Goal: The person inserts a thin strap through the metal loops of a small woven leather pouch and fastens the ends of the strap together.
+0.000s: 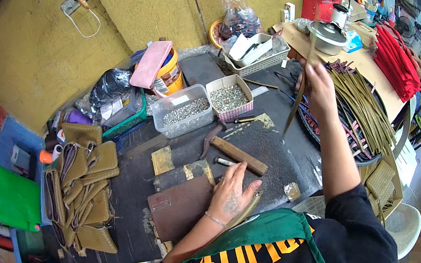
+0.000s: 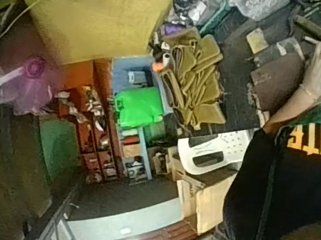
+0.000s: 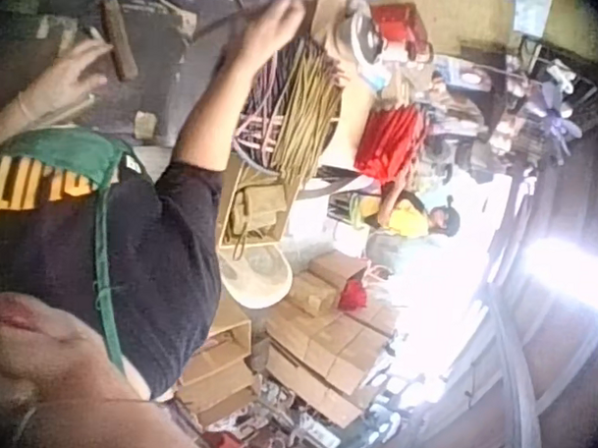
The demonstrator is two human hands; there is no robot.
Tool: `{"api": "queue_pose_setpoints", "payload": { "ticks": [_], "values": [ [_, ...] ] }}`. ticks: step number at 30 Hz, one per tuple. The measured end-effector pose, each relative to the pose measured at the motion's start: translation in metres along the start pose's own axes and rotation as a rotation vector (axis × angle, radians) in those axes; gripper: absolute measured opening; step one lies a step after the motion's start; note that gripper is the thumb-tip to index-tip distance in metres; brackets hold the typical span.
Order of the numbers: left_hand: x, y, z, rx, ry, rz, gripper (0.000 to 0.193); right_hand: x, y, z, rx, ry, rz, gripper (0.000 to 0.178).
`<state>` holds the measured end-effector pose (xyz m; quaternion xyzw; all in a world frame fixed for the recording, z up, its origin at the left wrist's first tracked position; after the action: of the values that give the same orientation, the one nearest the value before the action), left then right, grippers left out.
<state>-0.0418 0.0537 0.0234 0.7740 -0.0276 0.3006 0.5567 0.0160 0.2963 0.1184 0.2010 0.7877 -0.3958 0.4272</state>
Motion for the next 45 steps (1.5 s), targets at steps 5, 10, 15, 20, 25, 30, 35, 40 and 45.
{"api": "queue_pose_setpoints", "payload": {
  "ticks": [5, 10, 15, 20, 25, 30, 35, 40, 45],
  "values": [
    [0.006, -0.003, -0.001, 0.027, -0.091, 0.113, 0.044, 0.04, -0.011, -0.091, -0.054, 0.085, 0.259, 0.022],
    [-0.009, -0.004, -0.001, -0.075, 0.051, 0.115, 0.037, 0.136, -0.006, -0.145, -0.162, -0.168, 0.484, 0.033],
    [-0.01, 0.002, 0.003, -0.204, 0.002, -0.012, 0.036, 0.14, 0.015, -0.14, 0.033, -0.199, 0.257, 0.045],
    [0.016, -0.009, 0.006, -0.371, -0.195, 0.17, 0.03, 0.091, 0.113, -0.103, 0.125, -0.148, 0.566, 0.031],
    [0.028, -0.017, -0.002, -0.495, -0.196, 0.265, 0.021, 0.056, 0.238, -0.022, 0.266, -0.17, 1.473, 0.027],
    [0.042, -0.023, -0.006, -0.44, -0.267, 0.226, 0.02, 0.031, 0.264, 0.026, 0.447, 0.07, 1.657, 0.029],
    [0.028, -0.031, -0.001, -0.406, -0.017, 0.511, 0.009, 0.029, 0.274, 0.033, 0.487, -0.106, 1.696, 0.021],
    [0.016, -0.043, 0.007, -0.415, 0.109, 0.741, 0.011, 0.023, 0.29, 0.031, 0.532, -0.256, 1.729, 0.023],
    [0.011, -0.032, 0.005, -0.228, 0.08, 0.816, 0.015, -0.006, 0.264, 0.025, 0.509, 0.011, 1.476, 0.021]
  ]
}}
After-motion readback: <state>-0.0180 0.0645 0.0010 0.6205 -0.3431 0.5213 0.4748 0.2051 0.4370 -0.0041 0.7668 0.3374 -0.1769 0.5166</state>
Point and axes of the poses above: each hand's wrist, its own z-axis away from the middle knuckle, its own y-axis out of the back of the hand, x = y × z, the point moved 8 cm from there along -z, towards the middle knuckle, and after that the axes turned 14 degrees about -z, right-handed, at the moved point
